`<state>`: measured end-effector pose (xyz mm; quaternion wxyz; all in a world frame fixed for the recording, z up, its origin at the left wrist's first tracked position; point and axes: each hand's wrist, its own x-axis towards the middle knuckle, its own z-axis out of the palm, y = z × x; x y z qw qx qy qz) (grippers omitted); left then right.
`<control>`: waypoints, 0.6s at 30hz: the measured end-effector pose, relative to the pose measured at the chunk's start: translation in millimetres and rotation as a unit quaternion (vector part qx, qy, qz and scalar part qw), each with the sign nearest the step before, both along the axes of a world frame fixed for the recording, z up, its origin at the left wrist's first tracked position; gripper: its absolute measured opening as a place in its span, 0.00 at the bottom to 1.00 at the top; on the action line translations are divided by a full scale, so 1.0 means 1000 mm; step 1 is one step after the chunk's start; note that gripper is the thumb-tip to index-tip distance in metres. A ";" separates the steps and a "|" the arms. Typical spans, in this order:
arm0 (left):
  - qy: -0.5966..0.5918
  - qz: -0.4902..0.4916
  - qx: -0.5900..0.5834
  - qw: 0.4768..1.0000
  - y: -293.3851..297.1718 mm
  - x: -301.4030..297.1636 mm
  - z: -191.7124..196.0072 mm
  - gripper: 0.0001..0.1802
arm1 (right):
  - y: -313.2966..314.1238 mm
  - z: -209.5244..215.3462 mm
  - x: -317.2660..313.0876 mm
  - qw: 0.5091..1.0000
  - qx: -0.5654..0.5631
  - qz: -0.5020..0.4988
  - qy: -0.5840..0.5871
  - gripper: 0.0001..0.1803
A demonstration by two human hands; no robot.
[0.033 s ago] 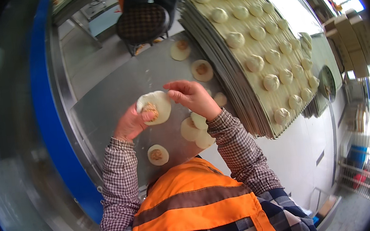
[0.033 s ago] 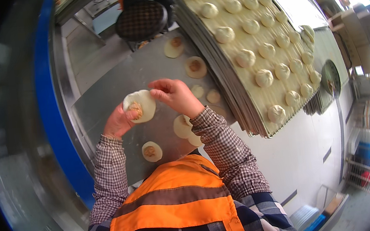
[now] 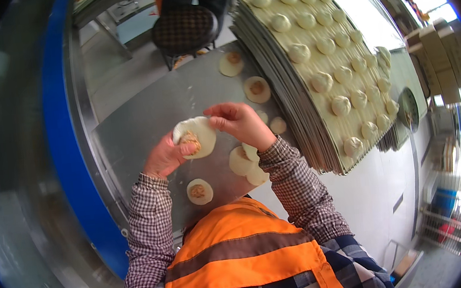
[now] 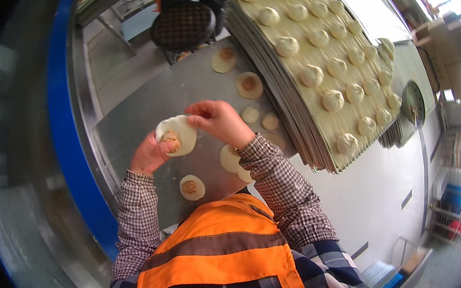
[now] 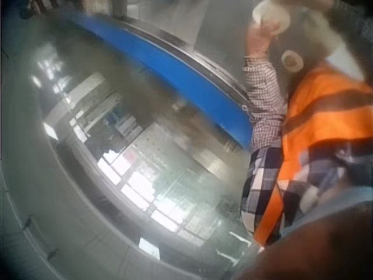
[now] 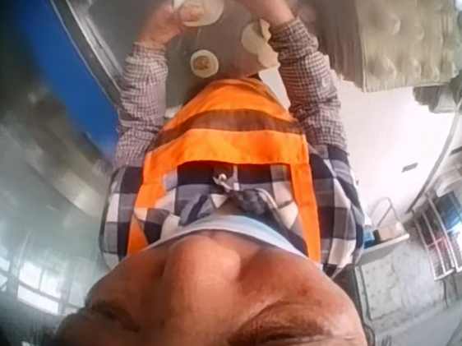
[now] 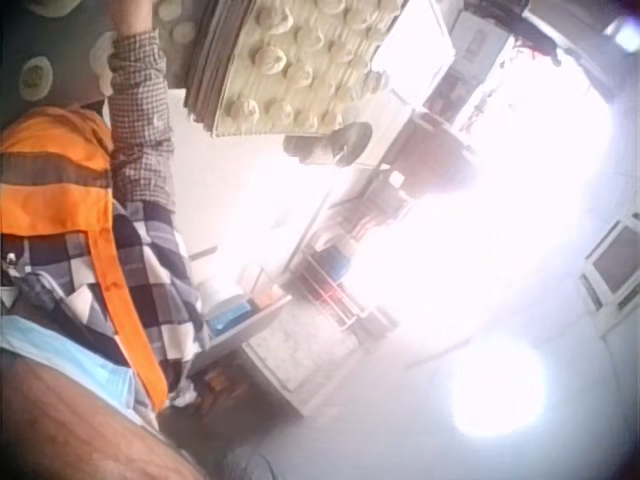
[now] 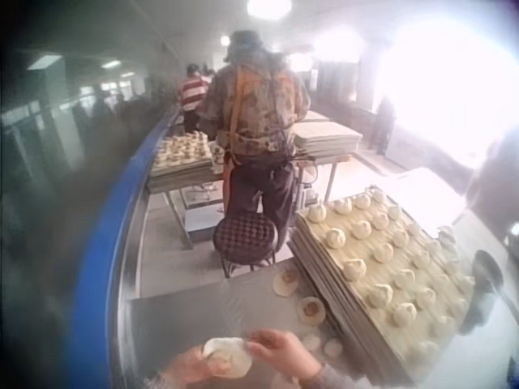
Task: The person places filling onto round dough discs, folds and pleats the edges to seal them, and sets the finished dumplings on a tray. The person repeats this process continuously along a production line.
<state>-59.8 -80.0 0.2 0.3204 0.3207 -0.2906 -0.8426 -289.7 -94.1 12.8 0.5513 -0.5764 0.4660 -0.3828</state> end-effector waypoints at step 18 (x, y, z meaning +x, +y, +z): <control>-0.219 -0.099 -0.187 0.953 0.085 0.116 0.050 0.25 | 0.081 0.059 0.137 0.953 -0.192 0.126 0.200 0.06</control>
